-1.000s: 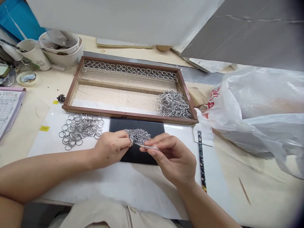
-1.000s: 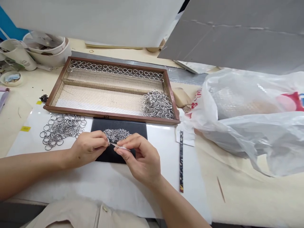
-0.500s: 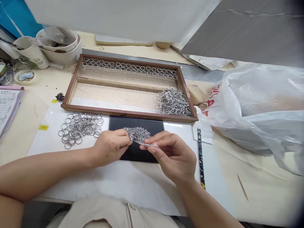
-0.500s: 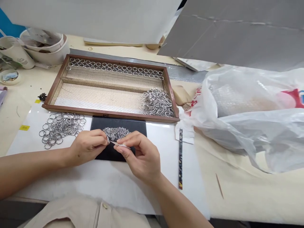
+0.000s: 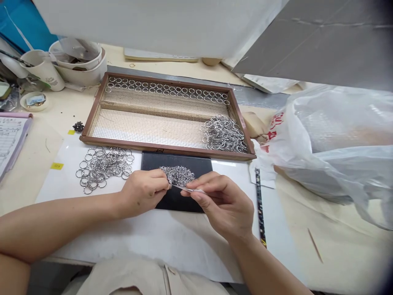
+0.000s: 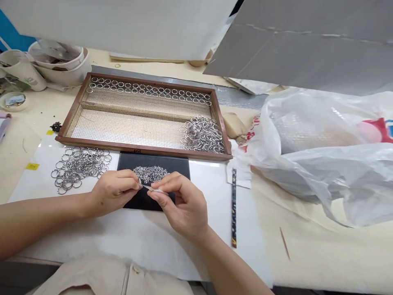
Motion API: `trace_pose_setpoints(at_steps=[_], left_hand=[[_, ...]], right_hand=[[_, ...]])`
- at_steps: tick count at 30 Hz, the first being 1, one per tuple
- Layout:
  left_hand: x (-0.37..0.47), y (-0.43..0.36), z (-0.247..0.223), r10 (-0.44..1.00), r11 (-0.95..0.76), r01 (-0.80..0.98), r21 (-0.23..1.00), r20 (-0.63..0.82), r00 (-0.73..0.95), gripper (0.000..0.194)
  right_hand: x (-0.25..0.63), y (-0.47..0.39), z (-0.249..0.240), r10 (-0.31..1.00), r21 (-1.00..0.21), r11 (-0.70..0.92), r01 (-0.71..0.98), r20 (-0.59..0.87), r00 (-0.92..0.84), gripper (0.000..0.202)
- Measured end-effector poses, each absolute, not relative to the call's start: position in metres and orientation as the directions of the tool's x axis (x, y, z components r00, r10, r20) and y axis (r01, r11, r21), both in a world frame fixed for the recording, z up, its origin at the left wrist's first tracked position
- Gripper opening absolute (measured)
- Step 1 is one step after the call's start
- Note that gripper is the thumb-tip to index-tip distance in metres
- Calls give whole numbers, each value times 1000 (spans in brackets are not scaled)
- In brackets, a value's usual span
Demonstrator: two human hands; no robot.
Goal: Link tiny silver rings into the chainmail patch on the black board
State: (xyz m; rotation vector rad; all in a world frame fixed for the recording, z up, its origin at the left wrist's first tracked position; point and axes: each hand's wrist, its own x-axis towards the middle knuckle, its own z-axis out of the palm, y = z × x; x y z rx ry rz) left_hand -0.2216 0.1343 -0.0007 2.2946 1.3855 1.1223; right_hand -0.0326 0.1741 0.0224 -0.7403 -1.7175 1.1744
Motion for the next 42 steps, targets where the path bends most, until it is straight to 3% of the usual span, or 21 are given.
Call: trace_pose_setpoints(at_steps=[31,42], left_hand=[[-221,133,-1,831,-527,648,550,494,256,23],[-221,132,1,723,-605,743,285,588,363,25]], right_hand=[[-31,174,21,827,-922,382,-57,369,-425,14],[-32,174,27,825,-921,359,-148,388,-411,17]])
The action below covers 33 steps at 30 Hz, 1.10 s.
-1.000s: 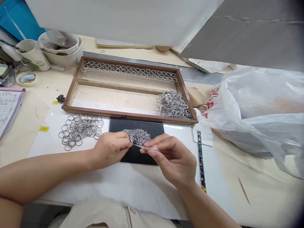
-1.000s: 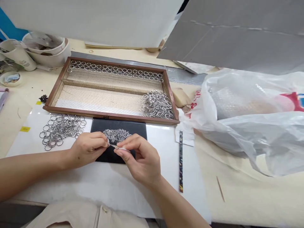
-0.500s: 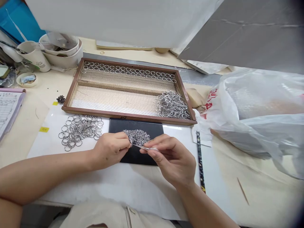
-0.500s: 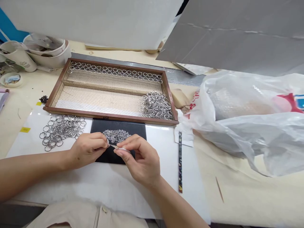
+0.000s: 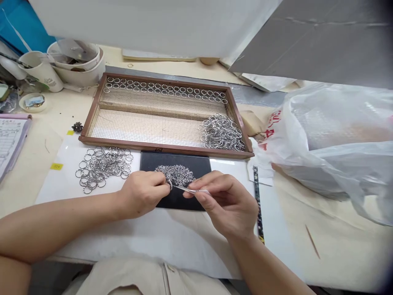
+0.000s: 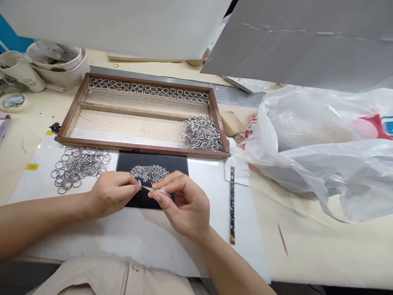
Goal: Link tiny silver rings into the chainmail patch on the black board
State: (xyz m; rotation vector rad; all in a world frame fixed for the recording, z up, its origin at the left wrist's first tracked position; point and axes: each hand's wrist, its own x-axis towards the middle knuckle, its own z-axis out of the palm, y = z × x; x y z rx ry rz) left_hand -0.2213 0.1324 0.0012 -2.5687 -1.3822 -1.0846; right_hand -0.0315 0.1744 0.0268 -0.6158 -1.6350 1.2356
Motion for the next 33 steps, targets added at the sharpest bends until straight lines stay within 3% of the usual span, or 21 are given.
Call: trace_pose_setpoints(at_steps=[14,33], left_hand=[[-222,133,1,714,-611,752,248,583,388,25],[-222,133,0,694,-621,756,207,592,409,25]], right_hand=[[-31,173,23,821,-912,407,-36,383,-424,14],[-30,172,22,819,-915,400,-46,380,-430,16]])
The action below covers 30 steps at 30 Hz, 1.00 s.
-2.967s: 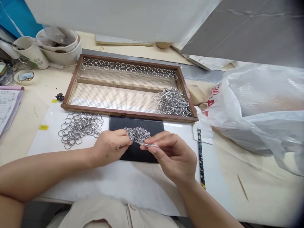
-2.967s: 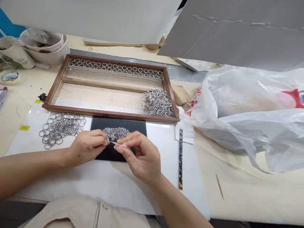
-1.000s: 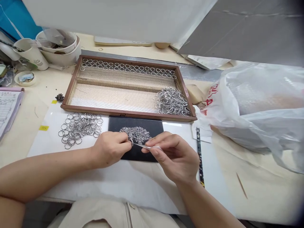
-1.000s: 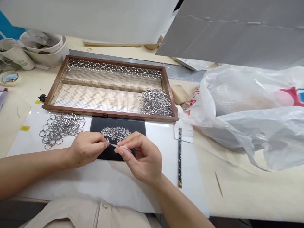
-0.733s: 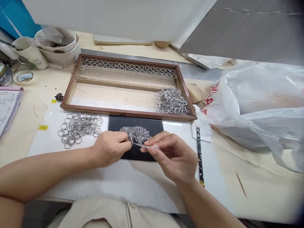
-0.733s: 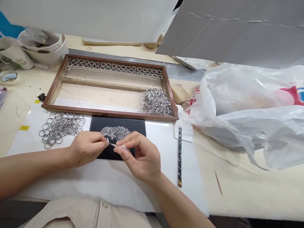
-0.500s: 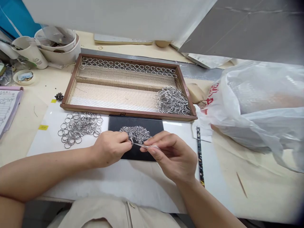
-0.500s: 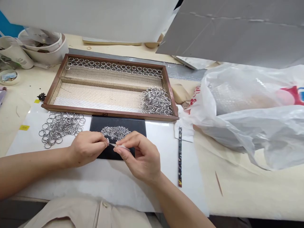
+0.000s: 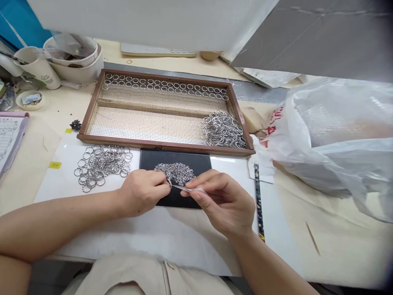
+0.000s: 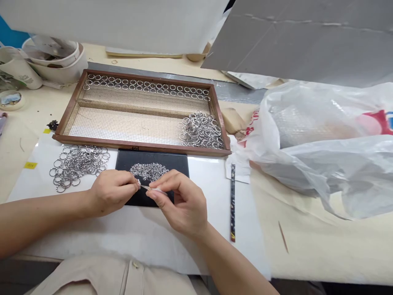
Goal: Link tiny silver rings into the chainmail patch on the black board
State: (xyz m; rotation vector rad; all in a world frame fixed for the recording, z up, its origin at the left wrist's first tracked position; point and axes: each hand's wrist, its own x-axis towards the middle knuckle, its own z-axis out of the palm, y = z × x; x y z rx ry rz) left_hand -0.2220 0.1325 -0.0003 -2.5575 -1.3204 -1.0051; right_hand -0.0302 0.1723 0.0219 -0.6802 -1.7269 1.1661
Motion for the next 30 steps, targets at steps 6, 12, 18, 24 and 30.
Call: trace_pose_setpoints(at_steps=[6,12,18,24,30], left_hand=[[-221,132,-1,690,-620,759,198,597,408,24],[-222,132,-2,691,-618,764,185,591,416,25],[-222,132,-2,689,-621,763,182,590,420,25],[-222,133,-1,687,-624,758,188,594,418,25],[-222,133,-2,680,-624,761,177,602,417,25]], right_hand=[[-30,172,23,824,-918,394,-40,373,-427,16],[-31,172,23,821,-915,403,-27,374,-431,15],[-31,172,24,815,-913,406,-35,379,-439,16],[-31,172,24,824,-916,398,-47,379,-421,18],[-31,173,25,827,-918,393,-45,375,-420,15]])
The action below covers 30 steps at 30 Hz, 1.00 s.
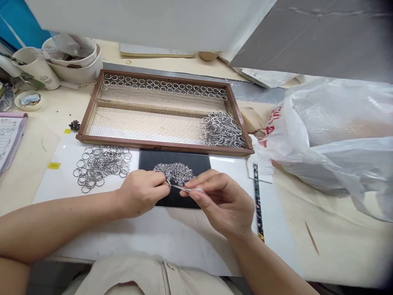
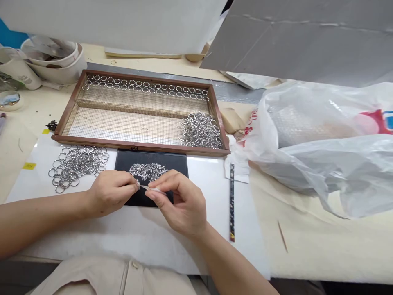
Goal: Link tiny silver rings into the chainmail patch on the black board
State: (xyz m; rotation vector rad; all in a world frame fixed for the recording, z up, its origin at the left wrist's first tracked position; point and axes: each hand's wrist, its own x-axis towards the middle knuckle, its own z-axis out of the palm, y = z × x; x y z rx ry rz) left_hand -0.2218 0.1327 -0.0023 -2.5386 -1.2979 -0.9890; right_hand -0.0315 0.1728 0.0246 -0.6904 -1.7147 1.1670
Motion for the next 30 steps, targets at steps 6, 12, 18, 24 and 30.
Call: trace_pose_setpoints(at_steps=[6,12,18,24,30], left_hand=[[-222,132,-3,686,-633,751,189,586,430,24],[-222,132,-2,684,-628,758,175,587,432,25],[-222,132,-2,675,-633,752,181,604,424,25],[-223,132,-1,680,-634,753,175,590,436,25],[-222,133,-1,683,-630,755,182,592,427,26]], right_hand=[[-31,172,24,824,-919,393,-39,371,-428,14],[-31,172,25,830,-921,388,-28,362,-424,13],[-32,173,25,825,-916,399,-37,376,-422,14],[-32,173,24,828,-919,392,-33,368,-422,13],[-31,173,24,831,-916,399,-37,378,-408,13]])
